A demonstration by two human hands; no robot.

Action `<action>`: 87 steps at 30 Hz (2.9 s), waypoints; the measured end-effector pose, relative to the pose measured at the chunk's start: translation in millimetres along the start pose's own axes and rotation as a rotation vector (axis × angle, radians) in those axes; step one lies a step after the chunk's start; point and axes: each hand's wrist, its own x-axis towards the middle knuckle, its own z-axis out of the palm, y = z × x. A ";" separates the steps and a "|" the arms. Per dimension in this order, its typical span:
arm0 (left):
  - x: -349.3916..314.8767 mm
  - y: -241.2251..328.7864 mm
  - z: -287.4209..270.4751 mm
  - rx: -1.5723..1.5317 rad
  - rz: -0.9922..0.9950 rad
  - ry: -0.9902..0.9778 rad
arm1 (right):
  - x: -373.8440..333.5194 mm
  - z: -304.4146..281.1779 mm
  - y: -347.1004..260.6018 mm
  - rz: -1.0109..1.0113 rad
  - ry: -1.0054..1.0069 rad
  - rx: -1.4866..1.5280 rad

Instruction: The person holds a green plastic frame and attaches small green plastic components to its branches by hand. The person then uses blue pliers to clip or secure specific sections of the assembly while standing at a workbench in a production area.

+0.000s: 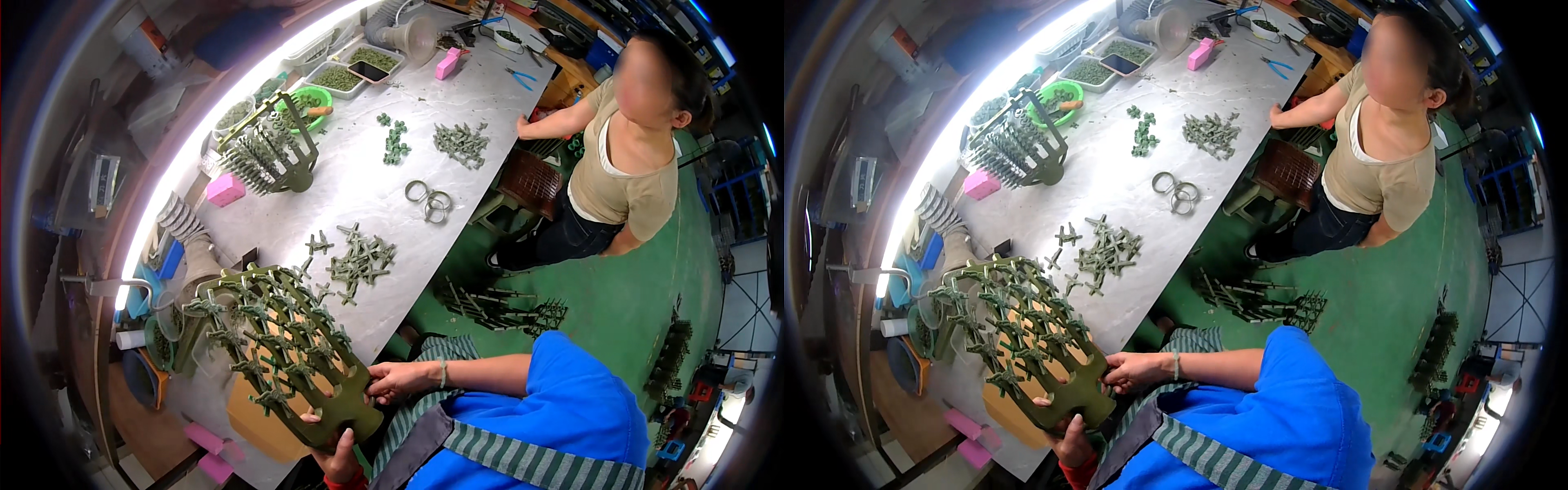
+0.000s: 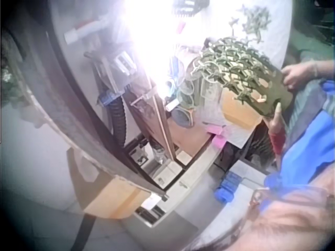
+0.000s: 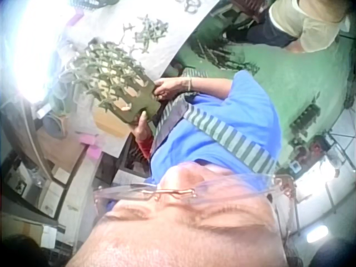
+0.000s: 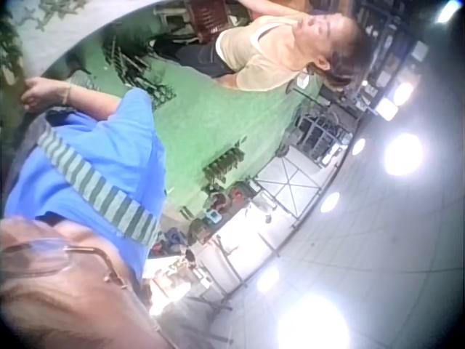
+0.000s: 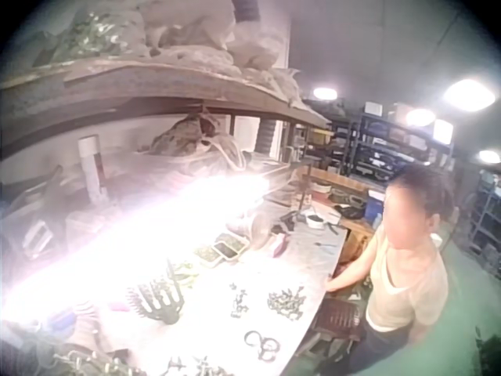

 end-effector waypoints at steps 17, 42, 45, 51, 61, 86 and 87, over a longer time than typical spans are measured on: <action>1.5 5.4 5.5 -0.063 -0.059 0.119 | 7.8 -5.5 -3.1 -0.035 0.011 -0.276; -11.2 -0.9 -0.8 -0.061 -0.055 0.183 | 19.0 -4.6 -1.4 0.061 0.040 -0.319; -12.6 0.4 -0.7 -0.046 -0.075 0.190 | 19.5 -3.5 -4.6 0.064 0.043 -0.348; -13.5 -0.5 -3.3 -0.066 -0.084 0.202 | 18.6 -1.9 -8.2 0.075 0.049 -0.356; -13.4 1.6 -5.4 -0.025 -0.108 0.206 | 26.0 -7.0 -4.4 0.059 0.054 -0.423; -9.9 2.1 -6.0 -0.007 -0.069 0.231 | 29.9 -5.0 -3.3 0.086 0.070 -0.421; -9.6 3.0 -5.2 -0.016 -0.063 0.224 | 29.8 -4.6 -4.1 0.097 0.053 -0.408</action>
